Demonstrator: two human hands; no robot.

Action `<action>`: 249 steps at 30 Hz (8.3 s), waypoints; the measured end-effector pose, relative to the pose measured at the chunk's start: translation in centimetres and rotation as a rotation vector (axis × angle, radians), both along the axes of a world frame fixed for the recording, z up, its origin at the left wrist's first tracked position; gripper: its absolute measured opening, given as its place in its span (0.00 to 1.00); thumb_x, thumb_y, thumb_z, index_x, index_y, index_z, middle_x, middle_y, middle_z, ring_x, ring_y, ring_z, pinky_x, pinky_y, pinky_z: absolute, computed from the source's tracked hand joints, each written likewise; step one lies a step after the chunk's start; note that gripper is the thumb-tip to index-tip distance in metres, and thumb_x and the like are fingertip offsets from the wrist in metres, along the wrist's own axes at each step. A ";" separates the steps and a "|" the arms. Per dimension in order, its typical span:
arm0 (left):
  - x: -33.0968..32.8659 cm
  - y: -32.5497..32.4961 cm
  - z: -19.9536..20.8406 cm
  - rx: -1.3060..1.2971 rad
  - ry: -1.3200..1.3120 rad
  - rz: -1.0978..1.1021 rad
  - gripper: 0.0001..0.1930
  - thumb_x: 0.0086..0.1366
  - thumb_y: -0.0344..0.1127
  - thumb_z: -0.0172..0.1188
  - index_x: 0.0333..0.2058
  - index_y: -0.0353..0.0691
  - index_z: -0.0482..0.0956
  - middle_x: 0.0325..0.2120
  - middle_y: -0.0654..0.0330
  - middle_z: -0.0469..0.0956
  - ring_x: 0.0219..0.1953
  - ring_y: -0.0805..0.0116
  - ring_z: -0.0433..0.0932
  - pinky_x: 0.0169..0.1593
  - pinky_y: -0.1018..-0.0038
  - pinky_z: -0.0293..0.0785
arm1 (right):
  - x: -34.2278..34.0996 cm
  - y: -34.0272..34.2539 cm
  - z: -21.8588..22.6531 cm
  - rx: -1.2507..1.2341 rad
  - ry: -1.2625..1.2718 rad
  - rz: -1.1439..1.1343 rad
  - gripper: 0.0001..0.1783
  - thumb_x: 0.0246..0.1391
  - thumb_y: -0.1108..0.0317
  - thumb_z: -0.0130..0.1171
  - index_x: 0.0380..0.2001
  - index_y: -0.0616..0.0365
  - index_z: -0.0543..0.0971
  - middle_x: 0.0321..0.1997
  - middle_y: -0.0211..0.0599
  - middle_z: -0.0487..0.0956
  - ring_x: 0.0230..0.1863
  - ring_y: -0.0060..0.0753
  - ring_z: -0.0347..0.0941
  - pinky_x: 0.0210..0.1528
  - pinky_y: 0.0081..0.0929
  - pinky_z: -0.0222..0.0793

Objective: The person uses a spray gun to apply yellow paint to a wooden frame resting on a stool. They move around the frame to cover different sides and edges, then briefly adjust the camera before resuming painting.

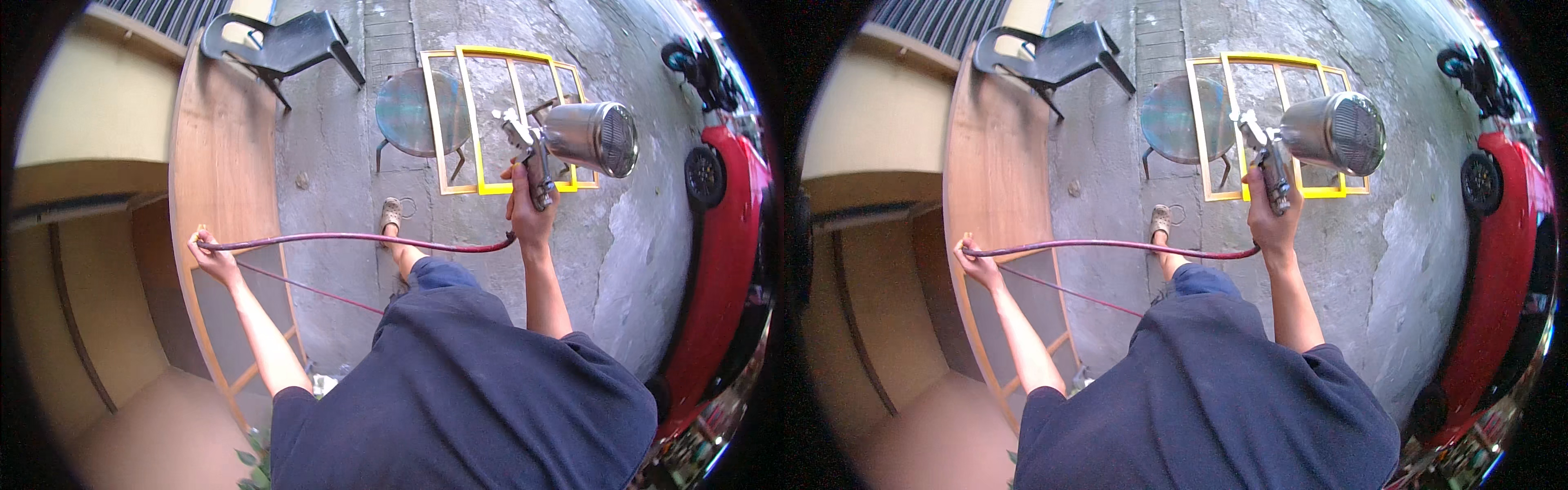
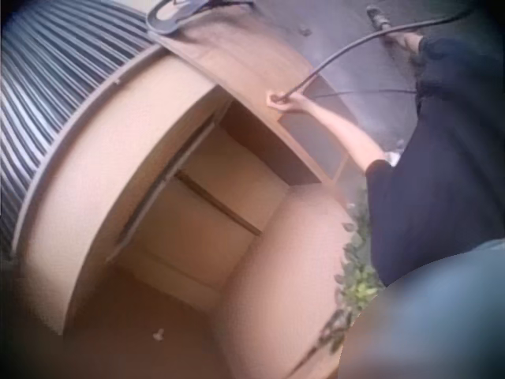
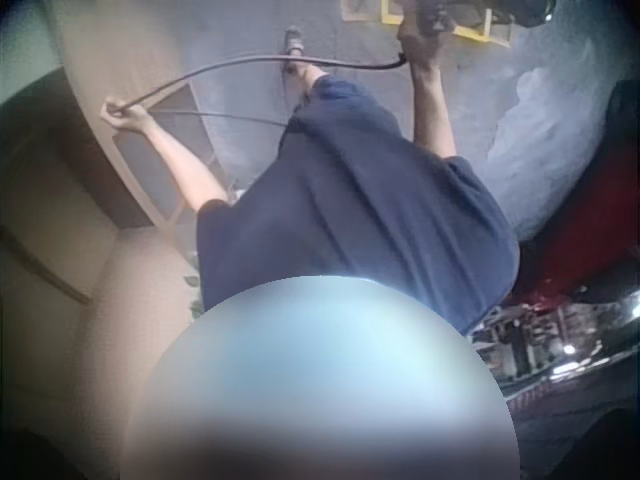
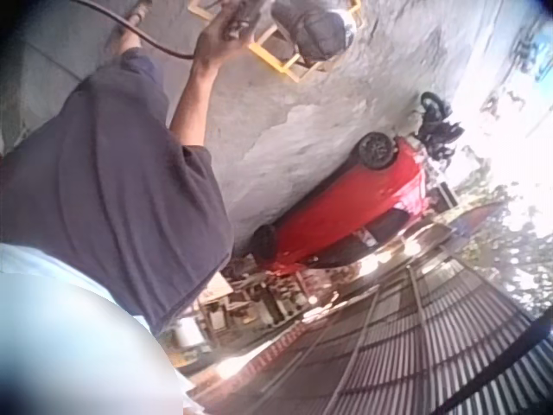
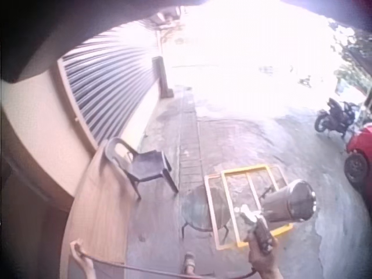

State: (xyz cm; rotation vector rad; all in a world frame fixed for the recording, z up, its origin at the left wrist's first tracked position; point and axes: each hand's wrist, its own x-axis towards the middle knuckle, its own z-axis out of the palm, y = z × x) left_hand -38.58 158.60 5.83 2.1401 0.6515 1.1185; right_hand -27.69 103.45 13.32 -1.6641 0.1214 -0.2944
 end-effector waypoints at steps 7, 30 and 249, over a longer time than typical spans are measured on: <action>13.2 9.6 2.4 0.082 -0.156 -0.268 0.10 0.76 0.36 0.50 0.37 0.35 0.68 0.44 0.46 0.79 0.49 0.56 0.80 0.55 0.62 0.75 | 4.6 8.8 -1.0 0.084 -0.048 -0.143 0.09 0.65 0.67 0.61 0.36 0.64 0.80 0.25 0.27 0.80 0.27 0.14 0.71 0.31 0.19 0.68; 63.4 12.7 -8.9 -0.393 -0.093 -0.909 0.11 0.75 0.38 0.54 0.39 0.35 0.70 0.37 0.51 0.81 0.40 0.65 0.82 0.50 0.69 0.78 | 16.5 20.7 -0.7 0.074 0.126 -1.000 0.12 0.67 0.62 0.59 0.38 0.62 0.80 0.24 0.28 0.80 0.12 0.11 0.63 0.13 0.16 0.55; 81.4 -13.4 -8.1 0.150 0.949 -1.876 0.19 0.69 0.40 0.65 0.48 0.28 0.81 0.28 0.58 0.81 0.20 0.82 0.67 0.23 0.84 0.58 | 30.9 16.7 -38.8 -0.156 0.615 -1.737 0.21 0.63 0.53 0.63 0.32 0.63 0.84 0.19 0.40 0.81 0.22 0.29 0.80 0.25 0.29 0.70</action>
